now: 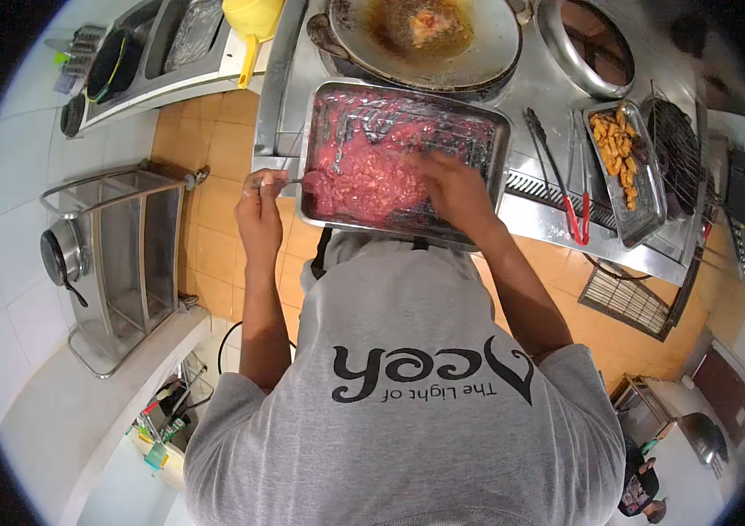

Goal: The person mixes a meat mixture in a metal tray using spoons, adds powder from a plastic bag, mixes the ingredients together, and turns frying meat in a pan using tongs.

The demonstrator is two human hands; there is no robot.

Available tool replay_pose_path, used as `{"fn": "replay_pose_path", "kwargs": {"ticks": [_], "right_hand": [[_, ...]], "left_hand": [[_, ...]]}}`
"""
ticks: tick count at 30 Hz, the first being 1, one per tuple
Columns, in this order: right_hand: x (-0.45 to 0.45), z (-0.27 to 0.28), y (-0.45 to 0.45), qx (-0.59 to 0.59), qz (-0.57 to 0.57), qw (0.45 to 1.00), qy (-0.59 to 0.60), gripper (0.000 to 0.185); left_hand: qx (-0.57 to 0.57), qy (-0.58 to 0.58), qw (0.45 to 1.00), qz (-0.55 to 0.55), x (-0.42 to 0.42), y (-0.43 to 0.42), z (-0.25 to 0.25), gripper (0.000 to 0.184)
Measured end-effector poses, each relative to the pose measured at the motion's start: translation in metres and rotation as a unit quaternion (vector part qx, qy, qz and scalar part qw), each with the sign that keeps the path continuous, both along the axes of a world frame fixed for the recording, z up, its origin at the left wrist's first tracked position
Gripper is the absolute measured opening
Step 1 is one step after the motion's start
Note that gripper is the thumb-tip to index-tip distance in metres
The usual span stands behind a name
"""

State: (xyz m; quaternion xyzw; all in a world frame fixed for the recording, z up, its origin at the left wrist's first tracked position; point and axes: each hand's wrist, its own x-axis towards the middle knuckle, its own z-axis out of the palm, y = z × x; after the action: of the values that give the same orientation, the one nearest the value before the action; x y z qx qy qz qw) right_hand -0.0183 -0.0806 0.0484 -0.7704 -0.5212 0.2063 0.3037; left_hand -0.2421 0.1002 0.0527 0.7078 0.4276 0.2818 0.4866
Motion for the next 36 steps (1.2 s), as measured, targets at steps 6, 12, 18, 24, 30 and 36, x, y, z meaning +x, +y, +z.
{"fn": "replay_pose_path", "kwargs": {"ticks": [6, 12, 18, 24, 30, 36], "right_hand": [[0.012, -0.018, -0.006, -0.066, 0.022, 0.997, -0.04, 0.041], [0.015, -0.007, -0.028, -0.021, 0.059, 0.996, 0.06, 0.034], [0.018, 0.008, -0.069, -0.089, -0.102, 0.991, -0.008, 0.034], [-0.02, -0.006, -0.079, -0.096, -0.111, 0.987, 0.06, 0.027], [-0.034, -0.047, -0.046, 0.046, -0.114, 0.981, 0.154, 0.027], [-0.03, 0.012, -0.041, -0.005, -0.164, 0.96, 0.229, 0.026]], "left_hand": [[-0.004, -0.026, 1.0, -0.007, 0.005, 0.014, 0.005, 0.024], [0.064, 0.026, 0.994, -0.087, 0.015, 0.018, 0.012, 0.021], [0.08, 0.088, 0.982, -0.146, 0.016, 0.015, 0.009, 0.02], [-0.059, -0.004, 0.992, -0.108, 0.018, -0.002, -0.013, 0.021], [-0.232, -0.068, 0.97, -0.023, 0.014, -0.011, -0.038, 0.021], [-0.246, -0.092, 0.965, -0.007, 0.016, -0.011, -0.035, 0.021]]}}
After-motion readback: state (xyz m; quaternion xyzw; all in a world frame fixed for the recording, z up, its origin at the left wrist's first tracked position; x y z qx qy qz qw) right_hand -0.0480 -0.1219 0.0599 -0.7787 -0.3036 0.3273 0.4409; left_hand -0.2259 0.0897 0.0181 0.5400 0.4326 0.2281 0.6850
